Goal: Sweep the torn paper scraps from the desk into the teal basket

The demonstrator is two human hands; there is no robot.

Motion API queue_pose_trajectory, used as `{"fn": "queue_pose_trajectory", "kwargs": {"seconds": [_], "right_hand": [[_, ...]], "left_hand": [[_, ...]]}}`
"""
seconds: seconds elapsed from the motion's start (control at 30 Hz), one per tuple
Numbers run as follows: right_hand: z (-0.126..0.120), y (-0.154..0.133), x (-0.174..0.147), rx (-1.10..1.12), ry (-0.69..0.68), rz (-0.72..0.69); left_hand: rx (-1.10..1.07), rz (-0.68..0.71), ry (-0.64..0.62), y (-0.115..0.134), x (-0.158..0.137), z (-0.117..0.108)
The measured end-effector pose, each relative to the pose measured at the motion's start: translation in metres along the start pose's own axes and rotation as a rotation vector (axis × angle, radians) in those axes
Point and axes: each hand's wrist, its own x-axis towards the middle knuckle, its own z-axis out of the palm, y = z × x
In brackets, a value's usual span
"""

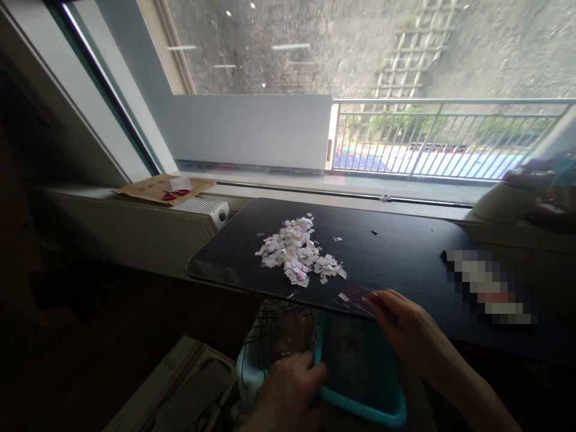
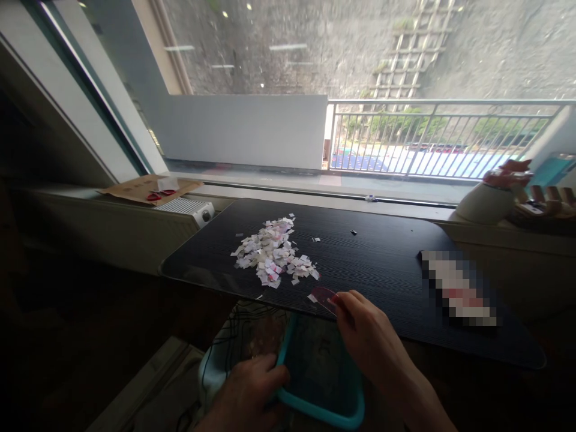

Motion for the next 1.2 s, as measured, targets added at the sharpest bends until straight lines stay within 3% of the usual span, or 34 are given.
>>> {"fn": "queue_pose_trajectory", "kwargs": {"seconds": [0.1, 0.3, 0.57, 0.77, 0.93, 1.03, 1.2], "right_hand": [[-0.004, -0.006, 0.008, -0.023, 0.011, -0.041], [0.01, -0.015, 0.042, -0.108, 0.0, -0.194], [-0.015, 0.004, 0.026, -0.194, -0.036, -0.217], [0.002, -0.01, 0.058, -0.204, -0.041, -0.322], [-0.006, -0.005, 0.048, -0.193, -0.092, -0.297], [-0.015, 0.003, 0.031, -0.143, -0.049, -0.231], [-0.003, -0.007, 0.024, -0.129, 0.01, -0.16]], "left_hand": [[0.002, -0.011, 0.006, 0.001, 0.0, -0.001], [-0.005, -0.05, -0.041, -0.003, -0.001, -0.003], [-0.021, -0.052, 0.008, -0.004, -0.002, -0.003], [0.013, -0.052, -0.041, 0.0, -0.001, -0.002], [0.025, -0.083, -0.001, -0.002, -0.003, -0.006], [0.014, -0.057, -0.025, 0.0, -0.002, -0.007], [0.033, -0.012, -0.084, 0.009, 0.003, -0.007]]}}
